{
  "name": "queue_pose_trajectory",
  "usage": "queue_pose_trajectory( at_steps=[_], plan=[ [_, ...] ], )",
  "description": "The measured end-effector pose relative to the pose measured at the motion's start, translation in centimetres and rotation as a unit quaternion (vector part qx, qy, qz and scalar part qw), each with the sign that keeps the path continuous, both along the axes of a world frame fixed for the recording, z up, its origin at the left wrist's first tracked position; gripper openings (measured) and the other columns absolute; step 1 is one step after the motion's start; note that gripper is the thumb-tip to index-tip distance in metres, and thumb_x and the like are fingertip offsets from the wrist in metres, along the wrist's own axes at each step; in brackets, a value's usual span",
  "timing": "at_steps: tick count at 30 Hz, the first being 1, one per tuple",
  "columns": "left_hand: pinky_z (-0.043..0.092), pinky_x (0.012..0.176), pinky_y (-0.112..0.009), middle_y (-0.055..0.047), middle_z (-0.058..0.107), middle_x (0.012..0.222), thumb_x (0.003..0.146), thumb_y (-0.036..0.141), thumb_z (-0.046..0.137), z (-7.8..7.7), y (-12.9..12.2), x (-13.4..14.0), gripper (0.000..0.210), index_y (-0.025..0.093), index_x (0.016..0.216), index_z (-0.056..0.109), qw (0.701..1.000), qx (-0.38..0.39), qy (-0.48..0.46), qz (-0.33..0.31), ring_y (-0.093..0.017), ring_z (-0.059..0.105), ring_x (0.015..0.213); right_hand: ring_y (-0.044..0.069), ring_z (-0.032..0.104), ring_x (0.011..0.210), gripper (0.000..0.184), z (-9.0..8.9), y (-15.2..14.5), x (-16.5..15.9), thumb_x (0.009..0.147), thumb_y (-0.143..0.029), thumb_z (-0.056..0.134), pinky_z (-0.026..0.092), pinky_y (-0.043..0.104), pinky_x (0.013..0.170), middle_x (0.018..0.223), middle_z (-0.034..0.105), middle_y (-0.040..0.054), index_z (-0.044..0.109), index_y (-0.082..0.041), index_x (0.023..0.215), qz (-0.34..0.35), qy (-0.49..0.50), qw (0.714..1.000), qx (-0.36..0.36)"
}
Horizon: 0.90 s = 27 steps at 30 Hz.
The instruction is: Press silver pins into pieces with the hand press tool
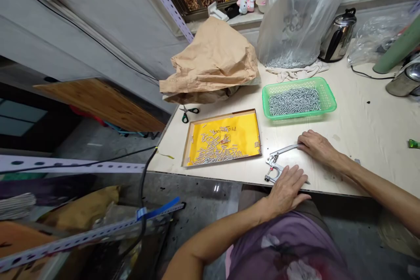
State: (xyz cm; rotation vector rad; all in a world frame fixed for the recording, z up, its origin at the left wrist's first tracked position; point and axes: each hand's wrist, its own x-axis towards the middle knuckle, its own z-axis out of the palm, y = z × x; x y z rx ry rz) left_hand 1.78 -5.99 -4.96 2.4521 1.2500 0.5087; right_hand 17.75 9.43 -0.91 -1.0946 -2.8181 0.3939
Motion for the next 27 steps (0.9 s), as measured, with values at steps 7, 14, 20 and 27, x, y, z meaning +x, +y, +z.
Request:
queue_pose_trajectory(
  at_steps=[7,14,20,27],
  plan=[
    [0.032,0.114,-0.047,-0.015,0.049,0.141,0.092,0.050,0.046,0.0,-0.1,0.0,0.056,0.014,0.136,0.044,1.000,-0.002,0.000,0.004,-0.026,0.033,0.141,0.018,0.056,0.087,0.020,0.5,0.4,-6.0,0.093,-0.022,0.048,0.042,0.027,0.072,0.093,0.062,0.0085,0.066,-0.016,0.097,0.015,0.016,0.998,-0.053],
    [0.031,0.115,-0.044,-0.015,0.042,0.147,0.092,0.049,0.047,0.0,-0.1,-0.3,0.060,0.014,0.141,0.039,0.999,-0.006,0.034,-0.012,-0.024,0.028,0.143,0.021,0.054,0.086,0.021,-1.2,0.2,-11.4,0.093,-0.015,0.044,0.037,0.029,0.069,0.089,0.062,0.0099,0.065,-0.015,0.088,0.000,-0.022,1.000,-0.021],
    [0.030,0.116,-0.044,-0.016,0.045,0.144,0.092,0.050,0.046,-0.2,-0.2,-0.2,0.061,0.013,0.140,0.040,0.999,-0.006,0.036,-0.018,-0.024,0.027,0.143,0.021,0.054,0.086,0.022,-1.9,1.2,-12.0,0.091,-0.008,0.041,0.037,0.030,0.071,0.091,0.061,0.0120,0.063,-0.012,0.095,-0.009,-0.028,0.999,-0.012],
    [0.033,0.115,-0.046,-0.015,0.049,0.142,0.097,0.028,0.041,0.8,0.4,-2.6,0.045,0.015,0.140,0.040,0.996,0.082,-0.012,0.042,-0.023,0.025,0.144,0.017,0.051,0.086,0.028,-2.3,3.0,-11.5,0.097,-0.017,0.038,0.038,0.027,0.074,0.095,0.058,0.0068,0.061,-0.017,0.114,0.027,0.018,0.999,-0.027]
  ],
)
